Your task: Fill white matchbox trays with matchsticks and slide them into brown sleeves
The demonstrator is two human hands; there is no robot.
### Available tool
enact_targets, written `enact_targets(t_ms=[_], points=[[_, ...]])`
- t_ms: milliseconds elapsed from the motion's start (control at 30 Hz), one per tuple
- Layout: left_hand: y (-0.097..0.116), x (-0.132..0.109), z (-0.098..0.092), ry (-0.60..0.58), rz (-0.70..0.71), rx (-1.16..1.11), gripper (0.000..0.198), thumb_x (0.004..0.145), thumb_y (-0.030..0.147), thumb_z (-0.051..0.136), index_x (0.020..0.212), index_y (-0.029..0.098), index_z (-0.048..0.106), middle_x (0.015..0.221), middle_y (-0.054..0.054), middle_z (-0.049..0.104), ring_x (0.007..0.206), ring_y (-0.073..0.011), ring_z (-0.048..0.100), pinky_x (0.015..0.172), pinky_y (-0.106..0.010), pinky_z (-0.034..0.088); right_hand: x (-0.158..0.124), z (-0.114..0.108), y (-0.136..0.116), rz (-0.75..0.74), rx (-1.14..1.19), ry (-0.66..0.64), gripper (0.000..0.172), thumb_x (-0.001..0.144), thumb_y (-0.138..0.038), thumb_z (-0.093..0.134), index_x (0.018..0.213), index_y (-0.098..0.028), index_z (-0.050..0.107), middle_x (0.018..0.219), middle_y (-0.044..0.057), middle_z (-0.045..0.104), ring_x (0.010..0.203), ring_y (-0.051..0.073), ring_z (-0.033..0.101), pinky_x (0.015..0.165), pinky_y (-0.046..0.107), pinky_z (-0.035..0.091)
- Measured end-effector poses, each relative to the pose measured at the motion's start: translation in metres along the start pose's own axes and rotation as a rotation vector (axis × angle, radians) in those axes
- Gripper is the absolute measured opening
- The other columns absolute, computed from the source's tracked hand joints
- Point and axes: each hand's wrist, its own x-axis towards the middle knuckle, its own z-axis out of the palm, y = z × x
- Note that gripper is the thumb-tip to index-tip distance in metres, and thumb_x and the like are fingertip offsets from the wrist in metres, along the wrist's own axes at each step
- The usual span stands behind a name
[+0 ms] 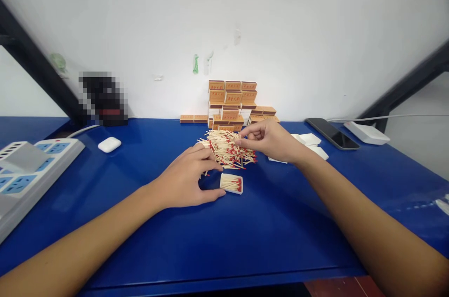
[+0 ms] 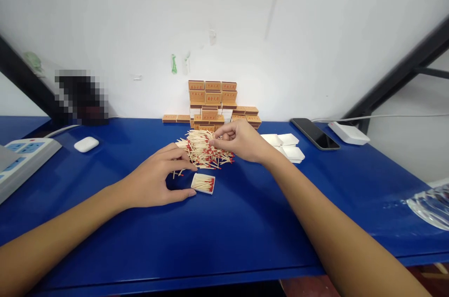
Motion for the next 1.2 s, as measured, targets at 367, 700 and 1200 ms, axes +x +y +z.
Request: enact_targets(t_ms=[367, 700, 1200], points=[[0.006, 0.001, 0.003, 0.028, -0.011, -0.026, 0.028, 0.083, 0.038, 0.082, 0.107, 0.025, 0.077, 0.106, -0.006, 0.067, 0.103, -0.0258, 0.059, 0.097, -0.044, 0.048, -0.024, 0.01, -0.036, -0.082, 0.037, -0.373, 0.024, 0.091, -0.042, 0.071, 0.081, -0.021, 0.076, 0.055, -0.007, 0.038, 0.052, 0.01, 0.031, 0.052, 0.028, 0.025], [0.003, 0.001, 0.004, 0.025, 0.001, -0.017, 0.023, 0.082, 0.04, 0.083, 0.095, 0.023, 0.074, 0.1, -0.005, 0.067, 0.099, -0.0252, 0.057, 0.093, -0.043, 0.047, -0.029, 0.027, -0.039, -0.052, -0.2, -0.352, 0.014, 0.087, -0.032, 0.07, 0.078, -0.021, 0.07, 0.062, -0.005, 0.053, 0.054, 0.009, 0.039, 0.055, 0.028, 0.027], [0.004, 0.001, 0.001, 0.018, 0.013, -0.018, 0.023, 0.082, 0.038, 0.083, 0.098, 0.023, 0.075, 0.096, -0.004, 0.066, 0.095, -0.024, 0.057, 0.09, -0.041, 0.048, -0.028, 0.023, -0.038, -0.084, -0.212, -0.363, 0.01, 0.09, -0.029, 0.07, 0.087, -0.023, 0.076, 0.06, -0.006, 0.049, 0.053, 0.01, 0.041, 0.055, 0.028, 0.026]])
